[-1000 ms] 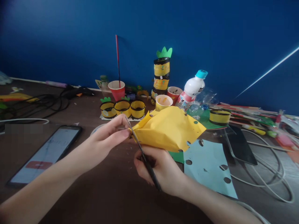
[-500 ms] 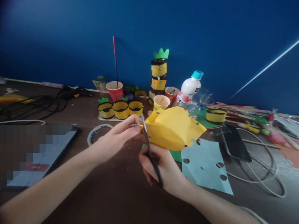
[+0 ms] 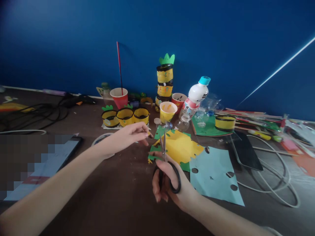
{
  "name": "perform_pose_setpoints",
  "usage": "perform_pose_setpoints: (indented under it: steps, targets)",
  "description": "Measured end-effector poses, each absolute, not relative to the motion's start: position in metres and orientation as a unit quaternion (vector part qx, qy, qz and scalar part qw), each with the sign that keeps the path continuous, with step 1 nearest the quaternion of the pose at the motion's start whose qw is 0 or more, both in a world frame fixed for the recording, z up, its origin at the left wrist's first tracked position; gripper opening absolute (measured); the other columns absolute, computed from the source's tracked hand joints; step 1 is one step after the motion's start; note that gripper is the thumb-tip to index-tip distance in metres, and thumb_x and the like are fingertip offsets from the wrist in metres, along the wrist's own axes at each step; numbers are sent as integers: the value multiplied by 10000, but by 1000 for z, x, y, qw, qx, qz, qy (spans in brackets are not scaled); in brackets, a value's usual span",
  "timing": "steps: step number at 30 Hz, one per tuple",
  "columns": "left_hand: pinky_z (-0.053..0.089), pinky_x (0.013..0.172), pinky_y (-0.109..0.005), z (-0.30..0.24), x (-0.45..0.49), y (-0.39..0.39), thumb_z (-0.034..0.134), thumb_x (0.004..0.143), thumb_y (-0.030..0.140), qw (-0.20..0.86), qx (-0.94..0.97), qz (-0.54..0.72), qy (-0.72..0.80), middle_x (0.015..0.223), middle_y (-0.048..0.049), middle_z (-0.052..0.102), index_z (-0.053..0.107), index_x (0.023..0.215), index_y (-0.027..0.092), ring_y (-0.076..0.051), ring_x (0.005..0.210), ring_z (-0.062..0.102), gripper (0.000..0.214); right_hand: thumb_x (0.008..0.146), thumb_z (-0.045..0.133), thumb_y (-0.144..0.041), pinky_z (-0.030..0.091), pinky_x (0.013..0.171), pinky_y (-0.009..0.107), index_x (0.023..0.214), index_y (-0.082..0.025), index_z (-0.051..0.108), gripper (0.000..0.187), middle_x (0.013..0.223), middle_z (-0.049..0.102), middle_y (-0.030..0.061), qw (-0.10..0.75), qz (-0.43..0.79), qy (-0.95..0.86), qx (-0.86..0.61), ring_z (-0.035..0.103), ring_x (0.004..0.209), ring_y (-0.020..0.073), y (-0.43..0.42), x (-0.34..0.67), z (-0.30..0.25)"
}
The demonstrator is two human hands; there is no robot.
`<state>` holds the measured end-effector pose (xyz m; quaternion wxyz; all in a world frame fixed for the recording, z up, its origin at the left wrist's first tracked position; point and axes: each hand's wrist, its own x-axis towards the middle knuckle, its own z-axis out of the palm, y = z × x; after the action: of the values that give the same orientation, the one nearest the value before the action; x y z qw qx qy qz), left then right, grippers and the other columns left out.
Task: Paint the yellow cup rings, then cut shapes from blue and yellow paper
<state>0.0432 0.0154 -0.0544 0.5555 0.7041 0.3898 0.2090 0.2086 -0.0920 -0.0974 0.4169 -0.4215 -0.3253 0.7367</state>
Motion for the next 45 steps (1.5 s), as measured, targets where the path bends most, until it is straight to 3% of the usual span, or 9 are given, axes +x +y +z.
perform_pose_setpoints:
  steps: [6, 13, 20, 45]
  targets:
    - [409, 746, -295, -38, 22, 8, 488, 824, 353, 528, 711, 220, 408, 713, 22, 611, 516, 819, 201, -148, 734, 597, 155, 903, 385, -446, 310, 299, 140, 1232, -164, 402, 433, 450, 560, -42, 294, 790, -400, -360, 453, 307, 85, -94, 205, -73]
    - [397, 654, -254, -22, 15, -6, 497, 819, 329, 515, 682, 255, 453, 722, 35, 590, 537, 791, 195, -127, 702, 555, 143, 892, 445, -397, 386, 438, 185, 955, -185, 482, 224, 528, 539, -42, 326, 591, -594, -437, 505, 449, 91, -66, 188, -57]
    - [383, 562, -209, -16, 13, -17, 482, 827, 308, 537, 636, 285, 475, 653, 49, 588, 502, 753, 199, -103, 632, 544, 133, 859, 463, -314, 388, 475, 211, 793, -188, 440, 144, 555, 497, -38, 301, 532, -657, -441, 473, 495, 95, -60, 172, -52]
    - [410, 645, -233, -23, 15, -21, 482, 830, 251, 556, 654, 260, 443, 679, 63, 551, 496, 732, 209, -95, 682, 542, 108, 874, 453, -304, 400, 450, 192, 769, -190, 436, 156, 528, 486, -53, 306, 536, -652, -440, 488, 457, 83, -61, 172, -59]
